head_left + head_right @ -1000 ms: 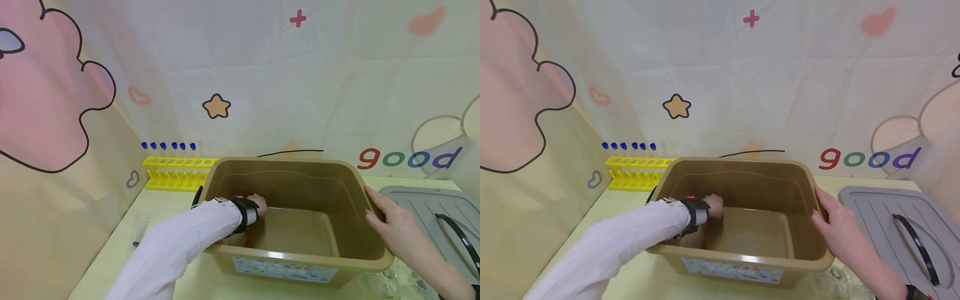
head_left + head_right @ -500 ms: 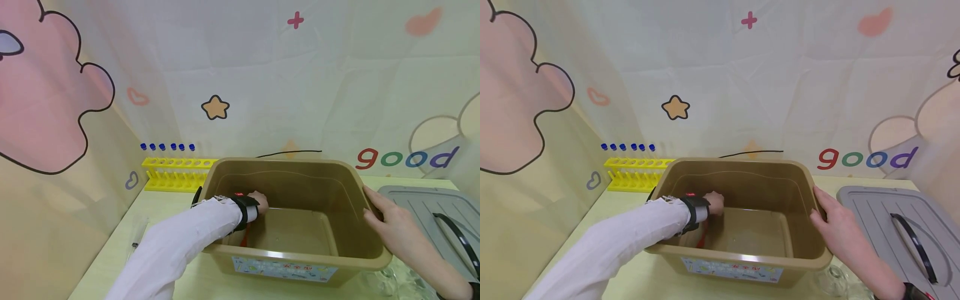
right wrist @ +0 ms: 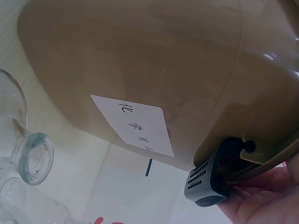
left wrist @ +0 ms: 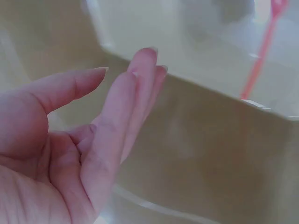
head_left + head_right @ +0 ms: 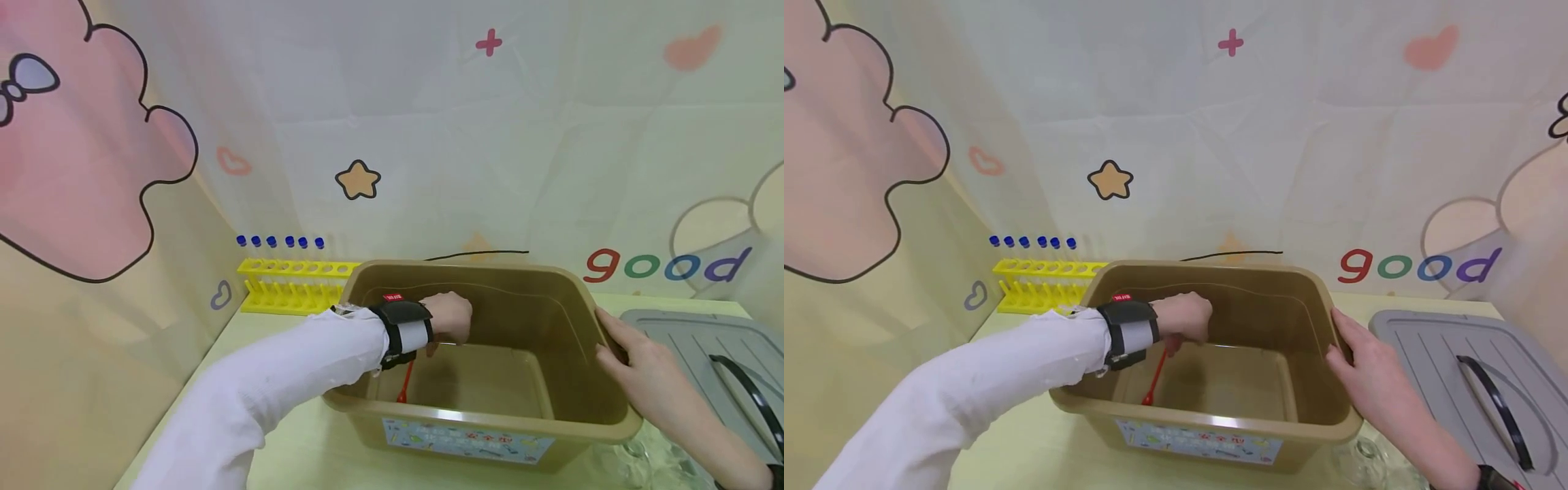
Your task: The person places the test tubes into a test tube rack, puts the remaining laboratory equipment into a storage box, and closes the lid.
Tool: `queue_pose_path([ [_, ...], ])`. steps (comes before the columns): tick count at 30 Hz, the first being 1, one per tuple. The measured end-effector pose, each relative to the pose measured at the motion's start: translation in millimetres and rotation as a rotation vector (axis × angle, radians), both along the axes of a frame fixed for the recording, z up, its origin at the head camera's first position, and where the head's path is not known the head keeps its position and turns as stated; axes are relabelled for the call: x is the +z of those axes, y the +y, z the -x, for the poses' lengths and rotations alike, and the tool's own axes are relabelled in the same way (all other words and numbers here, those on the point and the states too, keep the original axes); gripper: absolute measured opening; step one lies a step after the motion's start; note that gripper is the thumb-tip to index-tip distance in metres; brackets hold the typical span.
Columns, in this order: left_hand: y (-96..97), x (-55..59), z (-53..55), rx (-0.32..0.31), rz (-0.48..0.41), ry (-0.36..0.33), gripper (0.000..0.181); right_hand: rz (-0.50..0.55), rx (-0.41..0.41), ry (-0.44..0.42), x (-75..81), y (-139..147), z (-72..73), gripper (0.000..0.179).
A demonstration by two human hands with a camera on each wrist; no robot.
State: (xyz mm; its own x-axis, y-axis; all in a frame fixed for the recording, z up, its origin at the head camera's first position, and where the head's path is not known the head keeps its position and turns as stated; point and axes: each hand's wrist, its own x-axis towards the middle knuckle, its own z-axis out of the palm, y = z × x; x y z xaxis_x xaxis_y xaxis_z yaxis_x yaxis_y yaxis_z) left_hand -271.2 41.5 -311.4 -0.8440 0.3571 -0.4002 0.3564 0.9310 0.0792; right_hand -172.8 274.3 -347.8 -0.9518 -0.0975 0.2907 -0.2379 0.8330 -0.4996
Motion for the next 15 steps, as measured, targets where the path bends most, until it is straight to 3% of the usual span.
queue_pose_path([
  [6,-8.2,31.9,-12.1,-0.050,-0.174,-0.012,0.021,0.007,0.004,0.003,-1.3,0,0.1,0.053],
  [11,-27.4,54.8,-14.4,-0.079,-0.258,0.036,0.019,0.005,0.003,-0.015,-1.7,1,-0.4,0.053],
  [15,-48.1,71.2,-19.8,-0.064,-0.365,0.038,0.021,-0.003,0.002,-0.020,-1.2,0,-0.7,0.053],
])
